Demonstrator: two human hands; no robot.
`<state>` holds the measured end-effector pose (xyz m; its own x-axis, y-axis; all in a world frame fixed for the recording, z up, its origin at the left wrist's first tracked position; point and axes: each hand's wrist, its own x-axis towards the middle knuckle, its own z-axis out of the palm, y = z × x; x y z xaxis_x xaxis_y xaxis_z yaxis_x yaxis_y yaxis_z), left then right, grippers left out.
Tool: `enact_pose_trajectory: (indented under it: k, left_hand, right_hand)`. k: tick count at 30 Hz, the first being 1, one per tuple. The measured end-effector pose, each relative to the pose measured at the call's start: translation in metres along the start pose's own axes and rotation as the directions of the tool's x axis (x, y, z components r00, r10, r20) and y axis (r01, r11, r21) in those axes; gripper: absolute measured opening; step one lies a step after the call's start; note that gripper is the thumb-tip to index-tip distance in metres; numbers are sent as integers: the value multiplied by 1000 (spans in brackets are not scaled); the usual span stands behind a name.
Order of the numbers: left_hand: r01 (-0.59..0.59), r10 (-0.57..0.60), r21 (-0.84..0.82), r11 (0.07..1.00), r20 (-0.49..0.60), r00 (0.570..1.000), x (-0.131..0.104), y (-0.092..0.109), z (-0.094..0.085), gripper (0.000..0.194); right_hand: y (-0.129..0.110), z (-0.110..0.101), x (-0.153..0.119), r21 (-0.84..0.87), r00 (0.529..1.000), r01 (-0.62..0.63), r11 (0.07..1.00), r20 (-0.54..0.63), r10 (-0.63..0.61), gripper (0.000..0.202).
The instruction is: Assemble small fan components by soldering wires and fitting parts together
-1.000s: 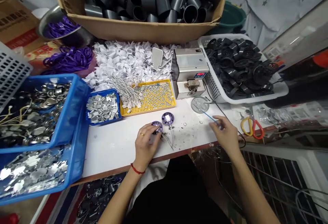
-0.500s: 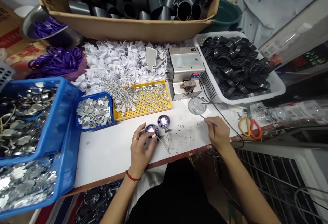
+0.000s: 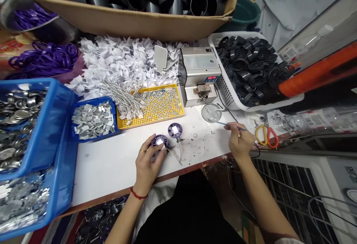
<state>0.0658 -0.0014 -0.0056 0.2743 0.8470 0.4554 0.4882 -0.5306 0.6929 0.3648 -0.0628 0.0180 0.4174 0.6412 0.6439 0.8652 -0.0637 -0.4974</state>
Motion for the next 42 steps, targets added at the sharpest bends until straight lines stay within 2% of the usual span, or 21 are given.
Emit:
enact_pose_trajectory:
  k: [3, 5, 7, 11, 15, 17, 19, 21, 23, 25, 26, 28, 29, 31, 35, 39, 42]
  left_hand:
    - [-3, 3, -14, 1000, -5, 1000, 0, 1, -1, 15]
    - [9, -9, -30, 1000, 10, 1000, 0, 3, -2, 15]
    - [38, -37, -48, 998, 25, 999, -1, 4, -2, 13]
    - [81, -79, -83, 993, 22, 997, -2, 3, -2, 12]
    - [76, -75, -108, 991, 17, 997, -2, 1, 0, 11]
    - [88, -86, -107, 990, 19, 996, 0, 2, -1, 9]
    - [116, -114, -102, 988, 23, 993, 1, 3, -1, 9]
    - [143, -141, -115, 983, 20, 990, 0, 4, -1, 10]
    - [169, -168, -152, 974, 23, 986, -3, 4, 2, 11]
    - [202, -204, -210, 957, 14, 979, -7, 2, 5, 21]
    - [224, -229, -234, 946, 5, 973, -9, 0, 7, 30]
    - [260, -274, -264, 929, -16, 962, -12, -3, 10, 47]
    - [270, -287, -272, 924, -24, 958, -14, -4, 12, 52]
    - [273, -292, -285, 919, -24, 956, -16, -5, 14, 56]
    - [245, -264, -309, 919, -19, 964, -17, -5, 15, 59]
    - [235, -254, -316, 919, -20, 967, -17, -7, 15, 62]
    - [223, -244, -334, 916, -22, 969, -18, -8, 16, 64]
  right_hand:
    - [4, 12, -1, 140, 966, -232, 963, -85, 245, 29]
    - [7, 18, -4, 184, 946, -301, 936, -70, 318, 32]
    - [8, 17, -7, 122, 959, -275, 954, -38, 281, 31]
    - [1, 4, -9, -31, 995, -102, 994, -2, 102, 27]
    - [-3, 3, -4, -7, 997, -48, 999, -66, 47, 23]
    - [-1, 5, -1, 13, 997, -42, 999, -61, 42, 23]
    - [-2, 3, 1, 4, 997, -62, 998, -36, 62, 26]
    - [-9, -4, 1, 14, 986, -150, 989, -70, 151, 28]
    - [-26, -12, -1, 133, 948, -269, 954, -138, 286, 28]
    - [-51, -17, -7, 294, 925, -314, 903, -119, 360, 25]
    - [-65, -17, -10, 353, 939, -298, 887, -60, 339, 22]
    - [-91, -12, -20, 421, 979, -205, 883, 88, 186, 15]
    - [-102, -8, -25, 442, 985, -147, 885, 148, 89, 13]
    - [-117, 1, -33, 473, 978, -39, 880, 198, -63, 14]
    - [-122, 11, -41, 478, 969, 51, 877, 190, -159, 18]
    - [-119, 9, -42, 465, 959, 79, 882, 207, -195, 19]
    - [-121, 7, -40, 442, 935, 142, 886, 234, -267, 19]
